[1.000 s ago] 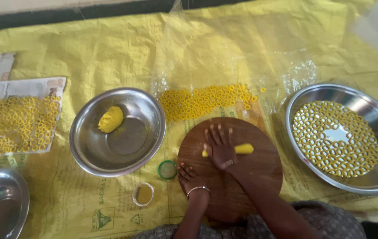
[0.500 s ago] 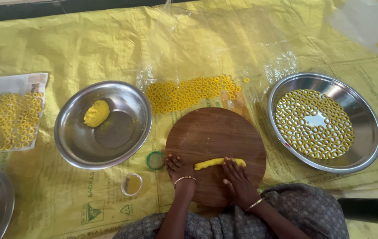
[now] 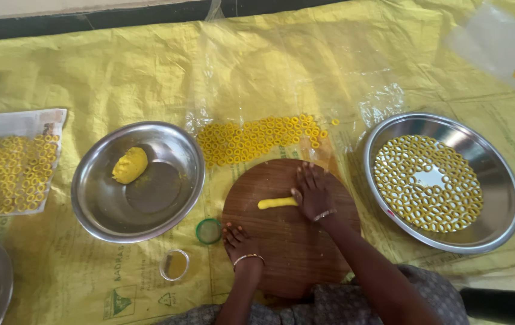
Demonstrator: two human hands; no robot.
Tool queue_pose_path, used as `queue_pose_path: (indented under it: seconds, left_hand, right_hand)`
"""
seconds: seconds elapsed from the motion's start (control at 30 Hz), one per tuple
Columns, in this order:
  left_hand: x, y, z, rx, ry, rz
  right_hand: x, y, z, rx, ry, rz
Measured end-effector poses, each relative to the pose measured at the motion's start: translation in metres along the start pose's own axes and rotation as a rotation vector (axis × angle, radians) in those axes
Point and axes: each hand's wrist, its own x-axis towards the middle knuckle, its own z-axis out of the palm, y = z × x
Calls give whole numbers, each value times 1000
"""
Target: The person rolls yellow dough into a thin rope on a wooden board, then forms small rings by hand and places them into a metal tray. The person repeats this process, arranging the rings in rows on the tray.
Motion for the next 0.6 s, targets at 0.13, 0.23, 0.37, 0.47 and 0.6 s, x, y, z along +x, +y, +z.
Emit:
queue_pose_path:
  seconds: [0.13, 0.23, 0.37, 0.47, 0.6]
  left_hand:
    - [15, 0, 17, 34, 222, -34]
    - [30, -3, 35, -109, 365, -8]
    - [24, -14, 35, -46, 348, 35]
    - [13, -11, 22, -31, 184, 41]
    - [10, -8, 16, 5, 169, 5]
  right_hand:
    - [-79, -11, -27, 166, -1, -136]
    - [-135, -10, -61, 233, -57, -201]
    - [-169, -14, -96, 309, -139, -240]
    - [-180, -20, -100, 286, -96, -195]
    - [-138, -20, -61, 247, -6, -93]
